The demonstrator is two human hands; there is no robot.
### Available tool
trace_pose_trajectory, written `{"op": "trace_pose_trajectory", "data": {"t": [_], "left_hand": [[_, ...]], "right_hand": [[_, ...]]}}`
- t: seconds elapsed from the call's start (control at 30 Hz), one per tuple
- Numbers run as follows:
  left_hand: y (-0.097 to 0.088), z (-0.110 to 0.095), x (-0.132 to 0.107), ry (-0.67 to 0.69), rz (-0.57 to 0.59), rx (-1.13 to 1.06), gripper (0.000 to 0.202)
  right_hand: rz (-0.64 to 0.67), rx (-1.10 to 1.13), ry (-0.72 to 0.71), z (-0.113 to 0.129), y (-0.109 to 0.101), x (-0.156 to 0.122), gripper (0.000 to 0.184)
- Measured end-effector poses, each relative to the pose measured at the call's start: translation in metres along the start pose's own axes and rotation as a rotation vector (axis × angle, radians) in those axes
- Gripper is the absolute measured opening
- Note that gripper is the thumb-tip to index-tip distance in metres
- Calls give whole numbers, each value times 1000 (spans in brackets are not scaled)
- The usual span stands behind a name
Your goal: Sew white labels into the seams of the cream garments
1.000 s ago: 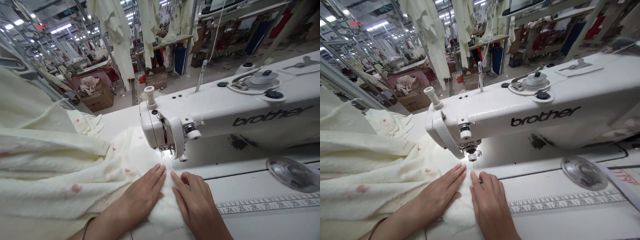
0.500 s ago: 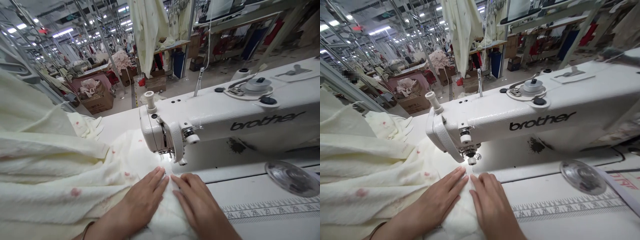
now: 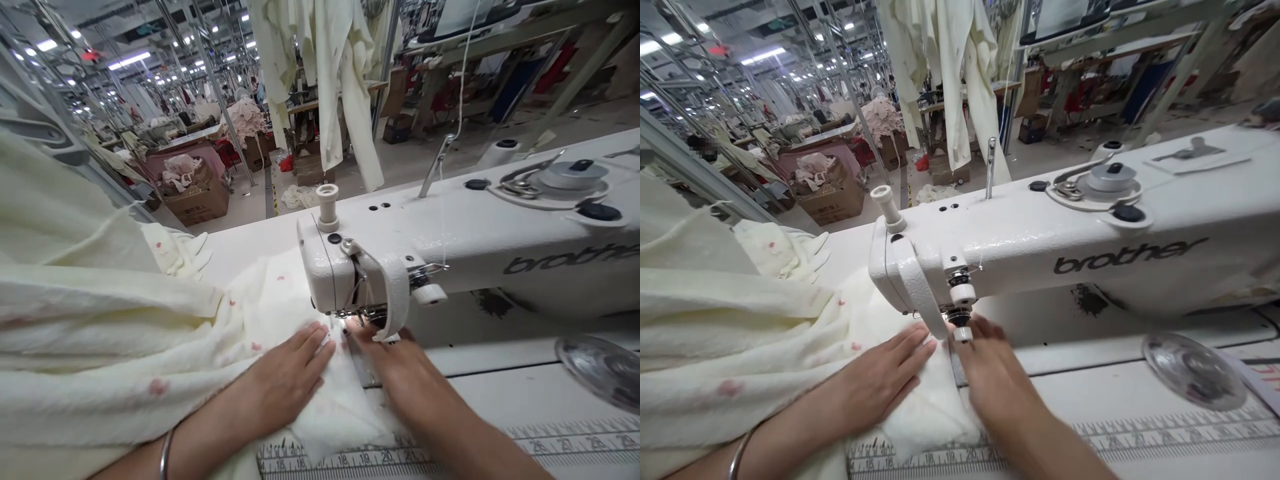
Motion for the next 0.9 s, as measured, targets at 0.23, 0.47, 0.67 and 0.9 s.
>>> {"op": "trace_pose_trajectory", "data": {"t": [0.23,0.47,0.67,0.9], "left_hand": [[4,1,-1,5,0,-13,43],[10,6,-1,-32,17,-65,42],[10,11,0,-1,17,-59,41],[1,11,7,-3,54,-59,36]], "right_hand": [[20,-64,-56,24,-6,-20,44],[20,-59,-19,21,0,-17,50],[7,-124,-34,21,3,-16,45],[20,-144,-25,20,3,-16,49]]}}
Point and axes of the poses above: each hand's wrist, its own x-axis towards the middle knuckle, its own y-axis out of the palm, z = x × y, the point moved 2 cm from there along x, towards the middle knuckle, and after that the axes turned 1 degree about x, right-handed, at the moved point
